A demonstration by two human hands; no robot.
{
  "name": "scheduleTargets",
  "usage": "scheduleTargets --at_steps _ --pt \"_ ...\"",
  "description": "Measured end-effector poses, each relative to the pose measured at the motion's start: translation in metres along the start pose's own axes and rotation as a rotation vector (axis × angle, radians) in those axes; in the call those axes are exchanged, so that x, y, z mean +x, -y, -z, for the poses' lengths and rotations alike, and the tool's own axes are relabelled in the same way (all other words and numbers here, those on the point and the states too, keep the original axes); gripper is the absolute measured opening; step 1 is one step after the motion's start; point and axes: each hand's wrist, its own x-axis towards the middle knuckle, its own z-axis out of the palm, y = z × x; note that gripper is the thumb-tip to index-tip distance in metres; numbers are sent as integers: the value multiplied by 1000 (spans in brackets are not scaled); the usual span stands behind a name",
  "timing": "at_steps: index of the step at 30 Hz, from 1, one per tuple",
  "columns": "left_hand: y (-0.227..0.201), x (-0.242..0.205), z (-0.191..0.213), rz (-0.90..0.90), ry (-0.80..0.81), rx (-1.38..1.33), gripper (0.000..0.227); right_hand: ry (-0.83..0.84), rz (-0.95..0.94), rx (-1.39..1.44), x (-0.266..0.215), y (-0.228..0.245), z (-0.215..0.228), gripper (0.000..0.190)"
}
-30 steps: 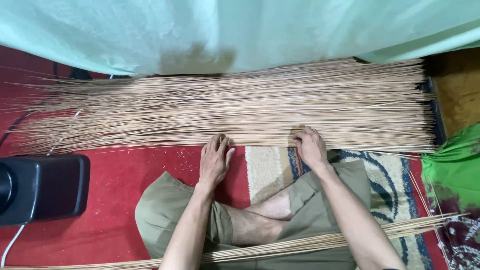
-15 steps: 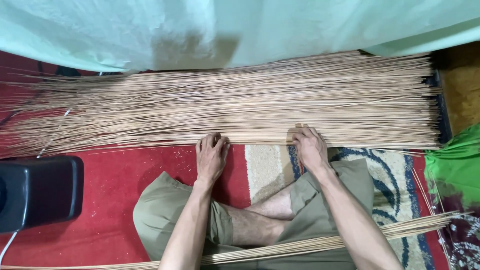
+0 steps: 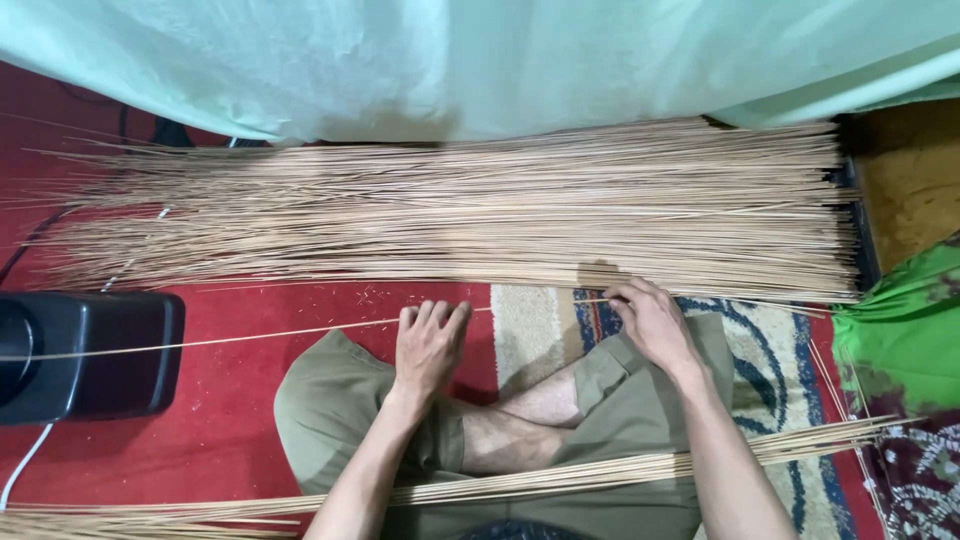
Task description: Organizing and aligning long rattan sticks into neat piles by hand.
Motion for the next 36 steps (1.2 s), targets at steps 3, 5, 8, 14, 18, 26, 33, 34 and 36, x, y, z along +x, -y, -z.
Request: scheduleTargets --at_steps 3,5,8,14,18,26,33,34,36 --pt "-26 -13 47 -26 28 -13 11 0 -9 56 -28 10 14 15" --pt "-47 -20 85 -12 64 -8 24 -74 43 51 -45 16 16 18" --pt "-74 -31 128 15 98 -23 41 -151 99 59 -70 20 25 19" --pt "-106 -54 171 118 80 -43 41 -199 190 29 -116 24 32 20" --pt "-113 -61 192 165 107 -78 42 -221 184 -6 -151 19 23 26" --pt "-89 -120 179 166 234 -114 37 -162 127 -37 -196 63 14 13" --pt "-84 -166 156 158 321 -89 35 -34 57 131 -207 71 -4 8" --pt "-84 -164 157 161 322 -89 35 -31 58 132 -207 67 -8 8" --pt "-87 -159 158 179 337 -118 42 -5 -14 145 -208 60 -14 11"
